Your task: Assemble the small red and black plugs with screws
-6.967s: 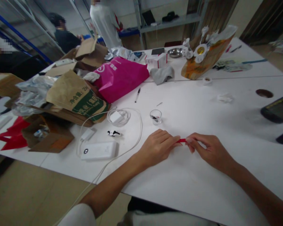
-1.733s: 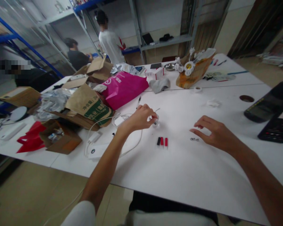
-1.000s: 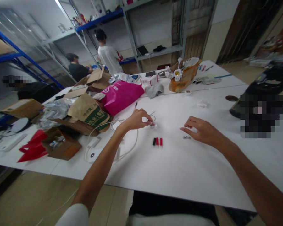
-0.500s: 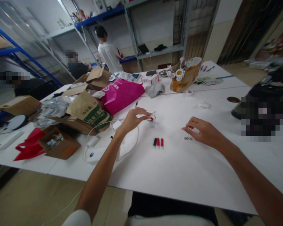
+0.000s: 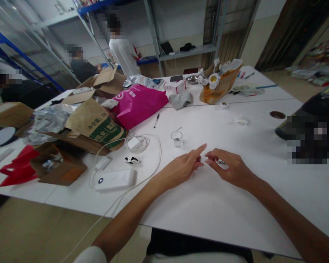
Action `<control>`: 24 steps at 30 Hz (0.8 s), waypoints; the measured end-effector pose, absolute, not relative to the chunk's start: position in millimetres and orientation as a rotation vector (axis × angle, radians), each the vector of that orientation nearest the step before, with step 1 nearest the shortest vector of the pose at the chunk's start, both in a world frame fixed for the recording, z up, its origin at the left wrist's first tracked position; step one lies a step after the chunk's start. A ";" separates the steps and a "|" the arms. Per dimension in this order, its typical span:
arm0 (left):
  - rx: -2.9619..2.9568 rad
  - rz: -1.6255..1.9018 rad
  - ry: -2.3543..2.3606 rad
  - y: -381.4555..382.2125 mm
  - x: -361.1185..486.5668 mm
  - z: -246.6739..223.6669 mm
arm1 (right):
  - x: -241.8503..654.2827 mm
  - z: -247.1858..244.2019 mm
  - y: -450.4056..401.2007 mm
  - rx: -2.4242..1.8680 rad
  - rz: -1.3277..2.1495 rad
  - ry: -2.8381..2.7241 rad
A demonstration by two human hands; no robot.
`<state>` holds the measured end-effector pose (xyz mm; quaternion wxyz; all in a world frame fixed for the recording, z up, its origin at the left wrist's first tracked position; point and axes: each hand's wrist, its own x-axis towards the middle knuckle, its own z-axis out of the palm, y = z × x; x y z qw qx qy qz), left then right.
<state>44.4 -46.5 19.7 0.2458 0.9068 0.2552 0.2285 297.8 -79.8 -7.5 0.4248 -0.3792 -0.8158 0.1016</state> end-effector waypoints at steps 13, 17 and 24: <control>2.734 0.806 0.709 -45.2 42.5 8.9 | 283.6 -9.0 -85.0 -1.091 0.521 -1.999; 2.820 0.763 0.721 -42.5 41.1 11.8 | 282.4 -3.5 -82.8 -1.189 0.538 -1.923; 2.800 0.861 0.723 -42.5 40.9 12.8 | 283.5 1.7 -83.5 -1.270 0.541 -1.872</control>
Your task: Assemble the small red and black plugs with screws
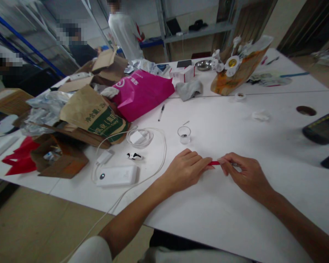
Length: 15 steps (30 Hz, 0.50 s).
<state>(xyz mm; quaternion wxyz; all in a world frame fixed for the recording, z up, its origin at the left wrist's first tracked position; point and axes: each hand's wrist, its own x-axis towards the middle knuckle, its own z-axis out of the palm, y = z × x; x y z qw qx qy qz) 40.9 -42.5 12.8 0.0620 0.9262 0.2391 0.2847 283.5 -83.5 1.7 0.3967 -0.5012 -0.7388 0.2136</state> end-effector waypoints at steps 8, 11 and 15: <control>2.285 0.701 0.810 -42.7 40.3 19.8 | 281.6 2.9 -90.5 -1.222 0.448 -1.804; 2.234 0.720 0.844 -40.9 41.8 18.5 | 281.5 4.5 -89.2 -1.184 0.424 -1.797; 2.355 0.880 0.855 -40.1 44.6 11.8 | 282.0 2.6 -86.4 -1.158 0.405 -1.801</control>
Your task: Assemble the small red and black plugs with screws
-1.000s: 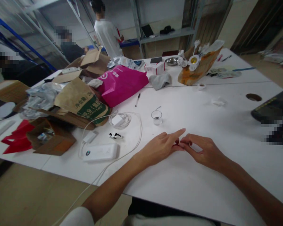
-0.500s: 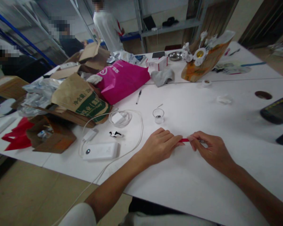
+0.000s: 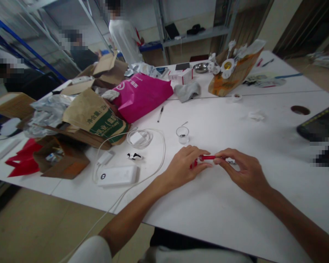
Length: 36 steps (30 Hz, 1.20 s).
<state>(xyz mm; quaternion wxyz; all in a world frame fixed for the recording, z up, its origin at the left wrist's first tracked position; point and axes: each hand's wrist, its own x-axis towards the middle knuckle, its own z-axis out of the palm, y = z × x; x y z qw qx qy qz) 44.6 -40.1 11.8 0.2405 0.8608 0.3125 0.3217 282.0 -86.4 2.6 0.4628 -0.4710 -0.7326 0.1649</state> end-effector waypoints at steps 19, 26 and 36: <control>1.788 0.592 0.880 -44.9 43.2 31.3 | 284.3 1.8 -84.4 -1.020 0.441 -1.840; 1.900 0.655 0.880 -44.1 44.8 28.0 | 284.7 3.7 -83.7 -1.021 0.427 -1.852; 2.257 0.948 0.869 -40.3 46.3 14.6 | 287.0 5.2 -82.8 -1.035 0.390 -1.916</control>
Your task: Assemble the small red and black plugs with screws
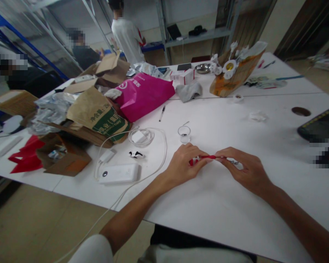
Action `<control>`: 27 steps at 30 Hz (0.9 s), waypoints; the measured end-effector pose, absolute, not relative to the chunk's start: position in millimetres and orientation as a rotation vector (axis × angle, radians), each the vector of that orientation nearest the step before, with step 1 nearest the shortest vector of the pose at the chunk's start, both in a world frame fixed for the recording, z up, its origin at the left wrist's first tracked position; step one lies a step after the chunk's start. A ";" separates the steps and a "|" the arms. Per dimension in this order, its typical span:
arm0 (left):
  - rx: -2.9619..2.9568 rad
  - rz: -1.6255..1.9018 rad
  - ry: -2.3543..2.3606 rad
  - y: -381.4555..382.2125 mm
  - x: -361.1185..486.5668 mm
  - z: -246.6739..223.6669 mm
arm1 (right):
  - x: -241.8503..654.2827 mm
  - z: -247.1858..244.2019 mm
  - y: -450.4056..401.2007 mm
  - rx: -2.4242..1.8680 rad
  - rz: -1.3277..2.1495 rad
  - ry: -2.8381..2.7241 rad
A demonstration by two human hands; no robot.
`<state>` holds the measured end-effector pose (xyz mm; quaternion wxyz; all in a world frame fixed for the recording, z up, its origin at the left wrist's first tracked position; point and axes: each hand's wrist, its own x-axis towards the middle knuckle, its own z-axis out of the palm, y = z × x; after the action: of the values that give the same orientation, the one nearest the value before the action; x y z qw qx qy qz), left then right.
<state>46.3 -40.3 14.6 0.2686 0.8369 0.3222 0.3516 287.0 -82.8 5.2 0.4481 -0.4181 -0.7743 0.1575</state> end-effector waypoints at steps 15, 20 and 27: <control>1.413 0.651 0.770 -40.5 45.4 28.1 | 293.7 9.5 -81.9 -0.963 0.203 -1.910; 1.377 0.754 0.851 -35.5 46.1 25.9 | 298.7 15.8 -80.7 -1.076 0.117 -1.878; 1.693 0.860 0.973 -33.6 43.8 25.1 | 306.2 17.9 -74.9 -1.157 0.110 -1.872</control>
<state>43.8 -33.6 25.1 0.4830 0.6948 0.3994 0.3529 306.2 -74.9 17.9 0.4521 -0.4683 -0.7578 0.0445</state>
